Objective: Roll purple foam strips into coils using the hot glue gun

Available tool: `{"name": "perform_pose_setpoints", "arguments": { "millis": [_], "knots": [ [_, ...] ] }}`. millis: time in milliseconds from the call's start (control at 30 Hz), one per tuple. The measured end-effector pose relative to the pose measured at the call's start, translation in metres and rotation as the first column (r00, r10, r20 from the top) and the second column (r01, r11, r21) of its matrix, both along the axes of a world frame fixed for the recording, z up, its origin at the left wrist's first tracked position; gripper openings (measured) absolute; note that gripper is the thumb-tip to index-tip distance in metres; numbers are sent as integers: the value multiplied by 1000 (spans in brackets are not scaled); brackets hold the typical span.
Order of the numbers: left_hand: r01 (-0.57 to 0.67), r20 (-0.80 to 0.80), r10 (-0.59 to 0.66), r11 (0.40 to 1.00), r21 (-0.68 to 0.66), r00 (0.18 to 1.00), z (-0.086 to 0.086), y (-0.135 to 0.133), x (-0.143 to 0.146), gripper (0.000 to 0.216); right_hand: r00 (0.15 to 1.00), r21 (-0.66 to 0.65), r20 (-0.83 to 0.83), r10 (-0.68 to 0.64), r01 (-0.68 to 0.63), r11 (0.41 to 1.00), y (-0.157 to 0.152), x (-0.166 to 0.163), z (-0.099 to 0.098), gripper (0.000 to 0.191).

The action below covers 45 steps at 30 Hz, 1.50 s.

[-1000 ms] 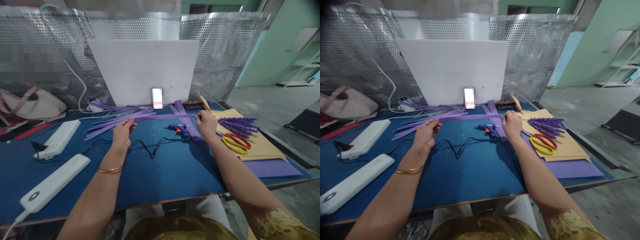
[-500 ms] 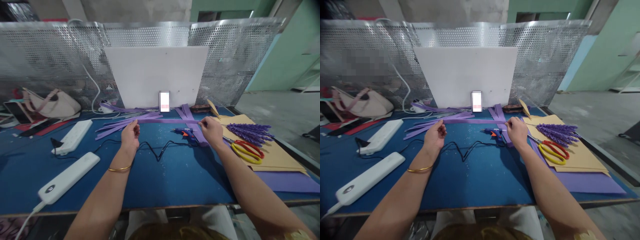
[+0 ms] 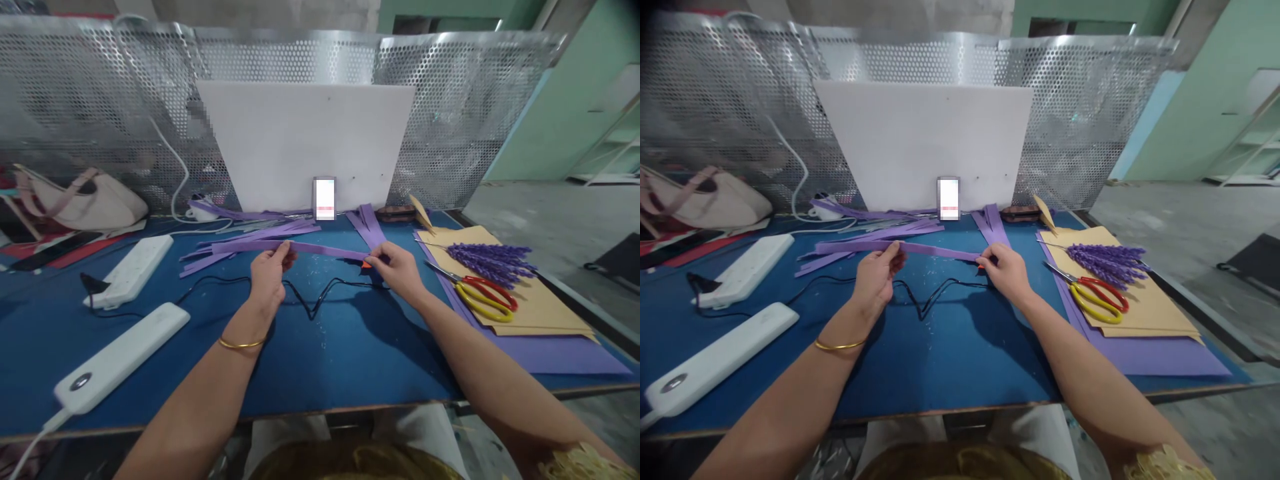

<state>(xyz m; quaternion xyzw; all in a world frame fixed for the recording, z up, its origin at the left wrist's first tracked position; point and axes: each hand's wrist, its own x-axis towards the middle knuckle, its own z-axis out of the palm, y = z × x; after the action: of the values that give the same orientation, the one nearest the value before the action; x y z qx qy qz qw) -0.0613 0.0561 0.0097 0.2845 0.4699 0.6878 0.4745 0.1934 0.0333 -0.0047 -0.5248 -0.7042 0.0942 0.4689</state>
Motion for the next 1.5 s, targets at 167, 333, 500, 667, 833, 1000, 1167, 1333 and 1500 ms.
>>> {"name": "perform_pose_setpoints", "arguments": {
  "millis": [167,333,500,667,833,1000,1167,1333,1500],
  "knots": [
    [113,12,-113,994,1,993,-1,-6,5,43,998,-13,-23,63,-64,998,-4,-9,-7,17],
    [82,-109,-83,996,-21,990,-5,-9,11,46,992,-6,-32,126,-126,992,-9,-16,-8,18],
    [162,-130,-163,987,-14,978,-7,-13,15,47,985,0,-55,164,-165,986,-15,-24,-10,20],
    [314,-270,-318,948,-60,909,-8,-25,27,41,981,3,-74,182,-182,983,-21,-30,-10,19],
    [263,-305,-253,965,-10,918,-8,-30,32,36,968,1,-73,238,-239,971,-25,-32,-10,19],
    [355,-362,-343,934,-35,867,-8,-34,37,32,965,11,-80,249,-249,968,-27,-34,-12,19],
    [356,-325,-346,934,-30,880,-7,-36,38,31,961,15,-91,262,-262,965,-28,-34,-11,20],
    [372,-329,-350,928,3,877,-9,-38,40,27,962,14,-66,266,-266,964,-29,-35,-10,20],
    [403,-299,-384,915,3,874,-10,-41,42,26,964,29,-68,259,-257,966,-30,-35,-9,22]
  ]
}}
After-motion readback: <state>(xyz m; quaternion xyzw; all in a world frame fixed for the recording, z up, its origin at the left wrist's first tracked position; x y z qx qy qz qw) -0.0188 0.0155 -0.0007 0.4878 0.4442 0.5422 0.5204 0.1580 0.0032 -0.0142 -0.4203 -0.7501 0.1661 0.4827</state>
